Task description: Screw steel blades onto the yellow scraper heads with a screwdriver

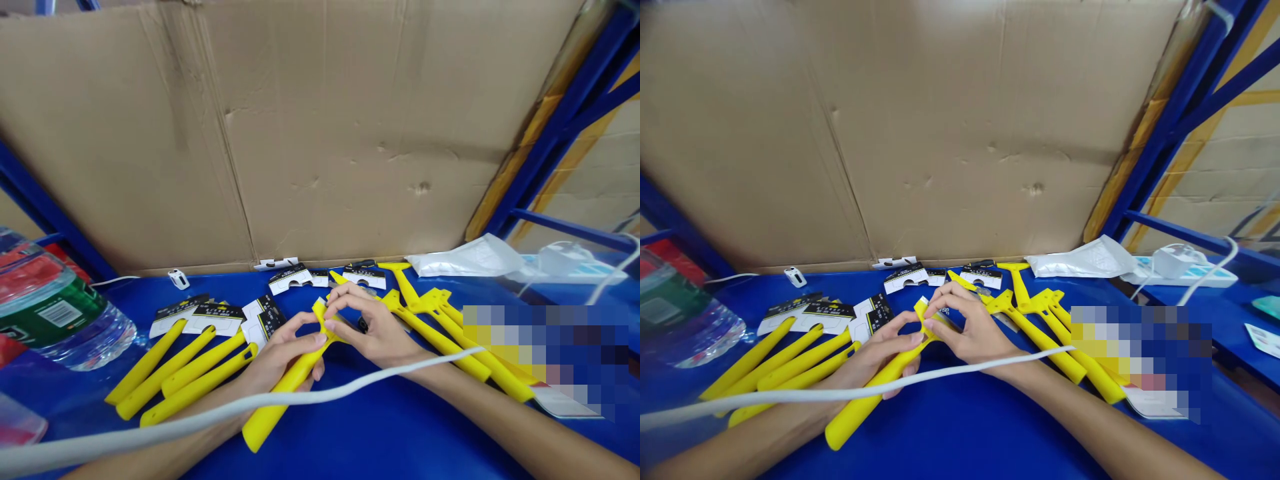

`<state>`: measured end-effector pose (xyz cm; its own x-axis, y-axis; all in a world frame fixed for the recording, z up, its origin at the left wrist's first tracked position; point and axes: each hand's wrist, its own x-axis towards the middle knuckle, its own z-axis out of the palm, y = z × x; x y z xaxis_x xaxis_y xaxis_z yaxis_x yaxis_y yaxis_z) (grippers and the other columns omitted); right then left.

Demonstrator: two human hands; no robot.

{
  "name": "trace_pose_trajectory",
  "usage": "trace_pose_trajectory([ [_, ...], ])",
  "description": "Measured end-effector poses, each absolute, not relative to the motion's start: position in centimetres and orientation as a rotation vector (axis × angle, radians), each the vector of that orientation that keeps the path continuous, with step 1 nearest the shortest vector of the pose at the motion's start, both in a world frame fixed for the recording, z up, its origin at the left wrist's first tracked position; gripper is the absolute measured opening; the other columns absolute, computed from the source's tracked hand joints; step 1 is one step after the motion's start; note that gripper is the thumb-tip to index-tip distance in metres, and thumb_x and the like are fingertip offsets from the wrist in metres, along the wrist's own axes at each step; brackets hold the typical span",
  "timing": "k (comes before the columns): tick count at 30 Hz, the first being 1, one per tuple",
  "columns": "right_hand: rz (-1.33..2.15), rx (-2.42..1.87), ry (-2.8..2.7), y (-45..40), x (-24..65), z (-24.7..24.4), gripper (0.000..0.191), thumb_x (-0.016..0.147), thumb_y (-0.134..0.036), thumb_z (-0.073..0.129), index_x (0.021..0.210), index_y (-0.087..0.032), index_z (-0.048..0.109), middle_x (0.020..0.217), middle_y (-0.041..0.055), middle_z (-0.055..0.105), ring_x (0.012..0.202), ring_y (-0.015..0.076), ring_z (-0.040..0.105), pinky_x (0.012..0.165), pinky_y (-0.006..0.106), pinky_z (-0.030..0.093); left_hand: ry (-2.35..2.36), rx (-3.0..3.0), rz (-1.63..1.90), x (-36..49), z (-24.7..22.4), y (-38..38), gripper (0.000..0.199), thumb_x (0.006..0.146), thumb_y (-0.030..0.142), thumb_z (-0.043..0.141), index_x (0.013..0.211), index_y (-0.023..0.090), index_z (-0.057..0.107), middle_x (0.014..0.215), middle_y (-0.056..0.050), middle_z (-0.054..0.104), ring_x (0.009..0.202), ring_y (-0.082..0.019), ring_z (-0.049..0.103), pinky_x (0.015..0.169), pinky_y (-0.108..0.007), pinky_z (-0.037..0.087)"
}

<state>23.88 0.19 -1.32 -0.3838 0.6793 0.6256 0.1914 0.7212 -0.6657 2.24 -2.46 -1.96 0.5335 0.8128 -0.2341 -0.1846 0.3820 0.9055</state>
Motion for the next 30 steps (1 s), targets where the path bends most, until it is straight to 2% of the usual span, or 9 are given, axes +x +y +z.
trace_pose_trajectory([
  [5,0.641,-0.662,-1.894,0.4,23.7,-1.6,0.002,0.098,-0.024,0.075,0.099,-0.025,0.074,0.111,0.0059,0.069,0.109,0.0219,0.067,0.1,0.042,0.055,0.771,0.987,0.72,2.4,-1.8,-2.4,0.054,0.087,0.049,0.083,0.121,0.027,0.048,0.057,0.001,0.069,0.033,-0.014,0.049,0.033,-0.019,0.035],
  [10,0.7,-0.699,-1.827,0.6,23.5,-1.7,0.007,0.095,-0.028,0.079,0.091,-0.023,0.075,0.104,0.0055,0.071,0.104,0.0218,0.068,0.098,0.041,0.053,0.761,0.981,0.731,2.3,-2.2,-2.4,0.052,0.088,0.047,0.082,0.121,0.028,0.047,0.057,0.001,0.069,0.034,-0.014,0.049,0.034,-0.018,0.035],
  [15,0.974,-0.807,-1.718,0.7,23.4,-1.5,0.024,0.088,-0.042,0.085,0.084,-0.021,0.074,0.097,0.0051,0.072,0.092,0.0208,0.067,0.085,0.038,0.051,0.76,0.997,0.727,2.0,-2.7,-2.3,0.048,0.091,0.046,0.08,0.124,0.027,0.05,0.058,0.001,0.068,0.035,-0.013,0.05,0.035,-0.018,0.036],
  [18,1.286,-0.88,-1.545,0.7,23.3,-1.3,0.041,0.074,-0.05,0.096,0.086,-0.02,0.071,0.086,0.0015,0.069,0.08,0.0168,0.061,0.077,0.034,0.049,0.756,0.993,0.723,2.0,-2.8,-2.4,0.049,0.091,0.045,0.08,0.126,0.027,0.051,0.059,0.002,0.068,0.034,-0.012,0.05,0.034,-0.018,0.035],
  [22,1.488,-0.903,-1.368,0.6,23.3,-1.0,0.054,0.059,-0.047,0.105,0.086,-0.02,0.068,0.086,0.0001,0.07,0.081,0.0155,0.062,0.078,0.032,0.049,0.742,0.994,0.721,2.1,-2.8,-2.4,0.048,0.091,0.044,0.081,0.124,0.026,0.052,0.059,0.002,0.068,0.033,-0.011,0.048,0.032,-0.017,0.033],
  [30,1.586,-0.789,-1.367,0.6,23.5,-1.0,0.051,0.063,-0.042,0.105,0.09,-0.02,0.067,0.086,-0.0008,0.07,0.079,0.0147,0.062,0.075,0.03,0.044,0.74,0.97,0.737,2.1,-2.9,-2.3,0.05,0.089,0.045,0.083,0.121,0.026,0.051,0.058,0.004,0.067,0.032,-0.012,0.049,0.031,-0.017,0.033],
])
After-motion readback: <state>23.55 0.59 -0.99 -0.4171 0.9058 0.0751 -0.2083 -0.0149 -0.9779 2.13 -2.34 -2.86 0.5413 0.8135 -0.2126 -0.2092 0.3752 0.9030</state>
